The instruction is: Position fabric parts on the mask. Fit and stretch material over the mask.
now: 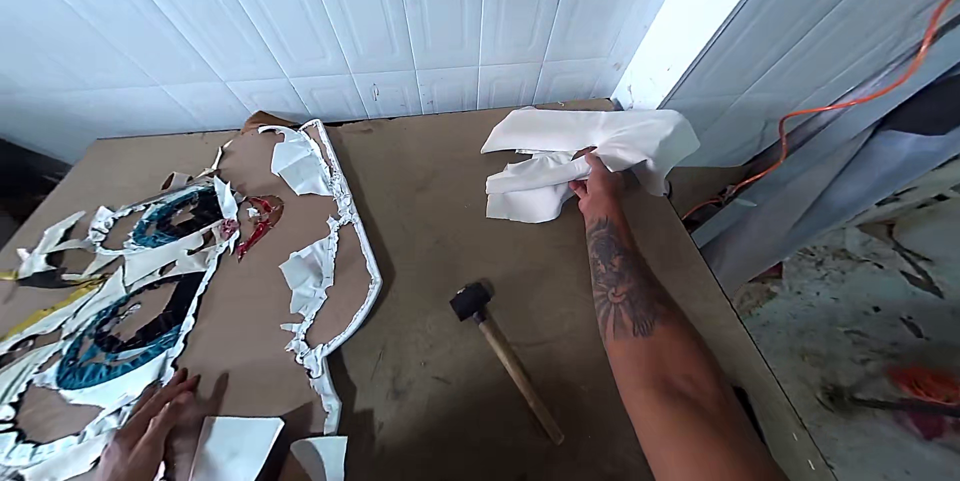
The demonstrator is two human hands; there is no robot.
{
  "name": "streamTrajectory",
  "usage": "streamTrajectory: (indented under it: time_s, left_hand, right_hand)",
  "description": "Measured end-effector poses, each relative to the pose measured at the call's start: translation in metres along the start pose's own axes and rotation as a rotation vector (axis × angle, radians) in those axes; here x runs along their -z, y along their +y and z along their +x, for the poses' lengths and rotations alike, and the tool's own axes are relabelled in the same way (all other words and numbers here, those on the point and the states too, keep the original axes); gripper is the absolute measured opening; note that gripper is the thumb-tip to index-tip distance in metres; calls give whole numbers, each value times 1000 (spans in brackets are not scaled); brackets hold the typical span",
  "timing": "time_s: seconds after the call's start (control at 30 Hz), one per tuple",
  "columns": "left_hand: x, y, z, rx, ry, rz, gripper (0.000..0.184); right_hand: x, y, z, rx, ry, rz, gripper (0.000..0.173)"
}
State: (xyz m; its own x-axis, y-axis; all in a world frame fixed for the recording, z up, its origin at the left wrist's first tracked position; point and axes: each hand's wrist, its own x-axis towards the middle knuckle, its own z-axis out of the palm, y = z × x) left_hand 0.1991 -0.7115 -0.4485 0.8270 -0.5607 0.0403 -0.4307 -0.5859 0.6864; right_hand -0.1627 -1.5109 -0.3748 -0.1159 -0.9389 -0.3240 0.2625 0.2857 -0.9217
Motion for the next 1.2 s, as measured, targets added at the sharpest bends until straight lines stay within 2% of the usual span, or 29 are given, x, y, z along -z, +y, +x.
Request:
streamTrajectory:
  time_s: [0.1,0.17,0.27,0.33,0.43,0.53,0.6,0.63,0.67,0.73,0.77,0.8,0.9,1.0,1.1,1.13,1.2]
  left_hand:
    - [-5,62,14,275,80,46,45]
    - [-16,111,3,276,61,42,46]
    - [-53,171,-36,82,28,-42,41]
    - [-79,205,-59,-85,-8,-107,34]
    - [-96,250,-89,-264,-72,-216,26]
    - [-84,295,-105,-387,-120,-388,24]
    - [-67,327,-110,-425,-175,-587,34]
    - [-58,343,-114,-414,-230,-728,45]
    - [-50,357,-120,-374,-318,-903,61]
    - [-39,372,-140,-239,-538,-1292,94]
    - [-33,369,-155,-163,-580,-1457,103]
    - [-25,358,-175,-50,-544,-1575,107]
    - [-8,284,-227,273,-350,-1698,99]
    - [-2,202,-283,487,-298,-1660,95]
    - [15,150,-319,563,-306,-1594,91]
    - [24,136,-328,593,-295,-1492,85]
    - [41,109,-339,666,-200,-1259,56]
  right_hand:
    - [8,-15,-22,168,-83,93,36]
    - [18,-26,-53,290,-117,137,23]
    - [33,-19,-81,211,-45,220,37]
    - [37,-18,-86,197,-5,298,40]
    - [46,-33,-134,417,-142,372,28]
    - [83,-53,-235,649,-357,294,17]
    - [112,-63,-314,713,-446,181,13]
    - [126,-63,-356,746,-489,91,8]
    - [140,-60,-398,786,-568,-15,8]
    - [163,-49,-481,898,-793,-324,20]
    - [169,-39,-519,936,-929,-472,21]
    - [174,-23,-554,931,-1052,-590,18]
    - [202,50,-635,691,-1234,-717,6]
    - [234,115,-689,489,-1314,-675,13]
    - [243,144,-728,399,-1255,-800,30]
    - [247,151,-738,403,-1243,-862,31]
    - [259,168,-756,503,-1257,-952,21]
